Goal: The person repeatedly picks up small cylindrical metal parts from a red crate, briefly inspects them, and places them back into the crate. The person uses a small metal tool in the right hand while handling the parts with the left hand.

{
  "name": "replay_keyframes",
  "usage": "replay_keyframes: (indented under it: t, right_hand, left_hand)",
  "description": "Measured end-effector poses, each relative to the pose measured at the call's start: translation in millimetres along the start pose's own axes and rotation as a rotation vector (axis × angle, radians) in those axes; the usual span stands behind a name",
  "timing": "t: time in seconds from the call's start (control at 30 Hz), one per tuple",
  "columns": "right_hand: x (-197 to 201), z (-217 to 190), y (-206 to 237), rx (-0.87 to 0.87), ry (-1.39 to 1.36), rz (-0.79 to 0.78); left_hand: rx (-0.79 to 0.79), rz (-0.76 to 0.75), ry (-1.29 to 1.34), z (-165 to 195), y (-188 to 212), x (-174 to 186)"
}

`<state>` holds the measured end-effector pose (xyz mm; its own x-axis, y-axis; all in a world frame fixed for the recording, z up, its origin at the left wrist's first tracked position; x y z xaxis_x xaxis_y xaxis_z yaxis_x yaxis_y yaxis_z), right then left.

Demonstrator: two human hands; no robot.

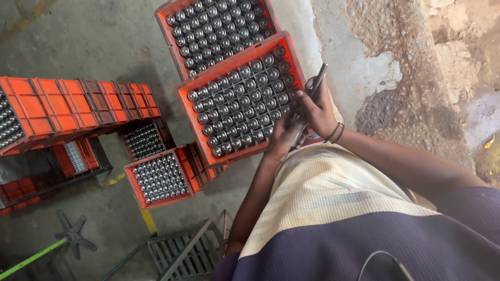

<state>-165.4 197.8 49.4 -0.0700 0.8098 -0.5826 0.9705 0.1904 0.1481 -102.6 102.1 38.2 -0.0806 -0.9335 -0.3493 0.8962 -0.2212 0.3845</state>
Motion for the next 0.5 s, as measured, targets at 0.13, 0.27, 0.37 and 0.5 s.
replay_keyframes:
  t: [0.13, 0.27, 0.37, 0.5]
  right_hand:
    - [-5.1, -3.1, 2.8, -0.038, -0.032, -0.061]
    - [10.3, 6.1, -1.3, -0.084, 0.118, -0.058]
    - [18.2, 15.9, -3.7, -0.047, 0.062, -0.020]
    - [38.2, -2.5, -22.6, 0.038, 0.058, 0.081]
  left_hand:
    - [0.070, 0.043, 0.020, 0.7, 7.6, 1.9]
    - [0.044, 0.031, 0.028, -2.4, 7.0, 0.7]
    - [0.017, 0.057, -0.176, -6.9, 1.0, 1.3]
    - [-0.287, 0.073, -0.514, 14.1, 8.9, 6.3]
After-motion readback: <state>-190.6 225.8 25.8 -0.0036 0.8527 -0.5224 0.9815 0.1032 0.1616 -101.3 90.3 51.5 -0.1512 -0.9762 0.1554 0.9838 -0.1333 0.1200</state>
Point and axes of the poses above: each hand's wrist, its own y-axis away from the middle knuckle, its own x-axis out of the back of the hand, z = x × y, the point moved 8 cm from there along -y, towards the middle knuckle, and after that the axes turned 7 degrees about -y, right-handed, at the moved point
